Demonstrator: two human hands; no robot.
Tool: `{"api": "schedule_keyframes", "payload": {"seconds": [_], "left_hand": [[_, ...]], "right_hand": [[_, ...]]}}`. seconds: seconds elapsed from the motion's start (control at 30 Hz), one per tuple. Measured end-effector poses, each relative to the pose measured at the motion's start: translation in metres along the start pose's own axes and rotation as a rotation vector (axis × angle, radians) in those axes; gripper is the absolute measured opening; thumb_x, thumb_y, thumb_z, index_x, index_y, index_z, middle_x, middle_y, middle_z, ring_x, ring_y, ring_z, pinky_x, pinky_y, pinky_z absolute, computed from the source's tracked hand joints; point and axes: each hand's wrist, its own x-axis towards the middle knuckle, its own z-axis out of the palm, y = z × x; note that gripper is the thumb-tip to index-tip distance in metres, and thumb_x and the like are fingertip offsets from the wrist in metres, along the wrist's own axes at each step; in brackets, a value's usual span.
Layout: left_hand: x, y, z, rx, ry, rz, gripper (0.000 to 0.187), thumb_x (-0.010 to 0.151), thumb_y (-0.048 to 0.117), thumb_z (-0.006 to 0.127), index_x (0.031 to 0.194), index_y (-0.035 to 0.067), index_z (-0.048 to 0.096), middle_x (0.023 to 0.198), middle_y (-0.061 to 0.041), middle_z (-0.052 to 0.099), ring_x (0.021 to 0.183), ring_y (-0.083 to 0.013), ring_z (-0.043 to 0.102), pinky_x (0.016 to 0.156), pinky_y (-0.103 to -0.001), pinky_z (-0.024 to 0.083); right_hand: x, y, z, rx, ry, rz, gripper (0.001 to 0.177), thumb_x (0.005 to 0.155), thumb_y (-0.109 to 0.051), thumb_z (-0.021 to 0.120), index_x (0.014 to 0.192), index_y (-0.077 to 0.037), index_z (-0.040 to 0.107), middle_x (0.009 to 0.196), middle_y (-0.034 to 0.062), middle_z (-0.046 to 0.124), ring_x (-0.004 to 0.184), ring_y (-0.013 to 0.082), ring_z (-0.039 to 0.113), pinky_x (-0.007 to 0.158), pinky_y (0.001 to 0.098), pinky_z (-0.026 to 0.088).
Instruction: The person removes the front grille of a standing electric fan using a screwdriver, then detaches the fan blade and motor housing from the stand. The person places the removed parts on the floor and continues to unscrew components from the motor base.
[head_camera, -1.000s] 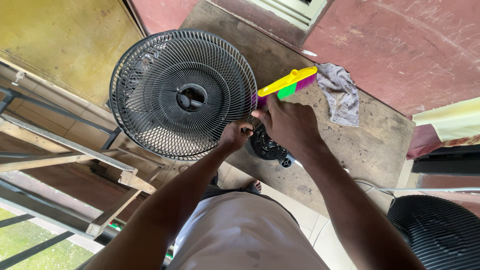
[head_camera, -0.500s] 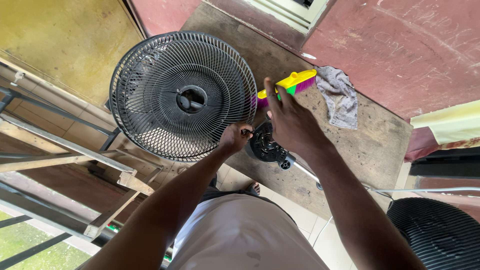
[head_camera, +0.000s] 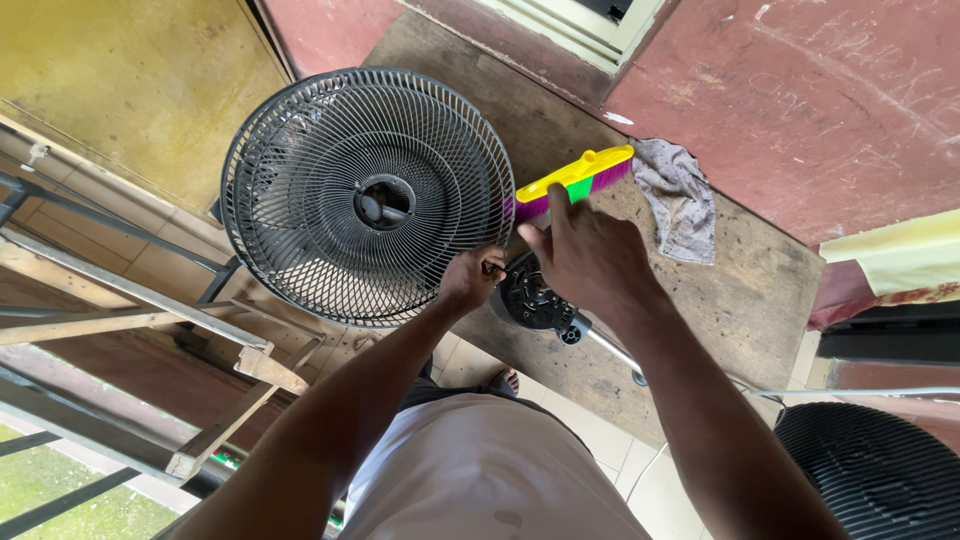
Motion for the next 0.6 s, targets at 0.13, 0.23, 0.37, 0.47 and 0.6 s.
{"api": "schedule_keyframes", "payload": {"seconds": [0.13,0.23,0.37,0.47,0.6], "left_hand": [[0.001,-0.003,0.003,-0.007,0.016,0.071,0.038,0.08,0.005,0.082,0.115,0.006,0.066,0.108,-0.01,0.078,0.096,-0.0246,0.076,0.08,-0.037,0.061],[0.001,-0.003,0.002,0.005,0.018,0.054,0.038,0.08,0.004,0.082,0.115,0.005,0.067,0.107,-0.01,0.078,0.096,-0.025,0.076,0.081,-0.038,0.06],[-0.001,-0.002,-0.001,-0.006,0.015,0.041,0.037,0.081,0.005,0.082,0.115,0.006,0.067,0.107,-0.009,0.079,0.097,-0.0245,0.077,0.082,-0.038,0.06],[0.001,0.001,0.002,0.033,-0.023,0.016,0.038,0.084,0.006,0.079,0.119,0.008,0.066,0.111,-0.007,0.078,0.096,-0.0227,0.077,0.083,-0.037,0.06],[-0.001,0.001,0.0,0.04,-0.006,0.041,0.039,0.081,0.005,0.081,0.117,0.008,0.067,0.109,-0.007,0.078,0.101,-0.0238,0.075,0.087,-0.039,0.058]], "right_hand": [[-0.003,-0.001,0.001,0.239,-0.105,0.049,0.048,0.1,-0.044,0.041,0.125,-0.004,0.049,0.098,0.0184,0.071,0.069,0.0304,0.073,0.06,0.044,0.061],[-0.003,-0.004,0.0,0.019,-0.507,0.313,0.058,0.109,-0.059,0.031,0.125,-0.008,0.053,0.09,0.0165,0.077,0.081,0.0281,0.077,0.073,0.0413,0.06],[-0.004,-0.008,-0.002,0.173,0.034,0.008,0.057,0.107,-0.049,0.033,0.129,0.001,0.048,0.094,0.0224,0.07,0.074,0.0298,0.073,0.053,0.041,0.059],[-0.002,-0.01,-0.005,0.196,-0.065,0.042,0.056,0.112,-0.052,0.027,0.13,-0.004,0.05,0.097,0.0162,0.074,0.078,0.0284,0.074,0.063,0.0424,0.059],[0.007,-0.006,-0.007,0.168,-0.446,0.354,0.051,0.112,-0.052,0.039,0.132,-0.005,0.047,0.093,0.0157,0.072,0.073,0.0288,0.075,0.064,0.0433,0.061]]}}
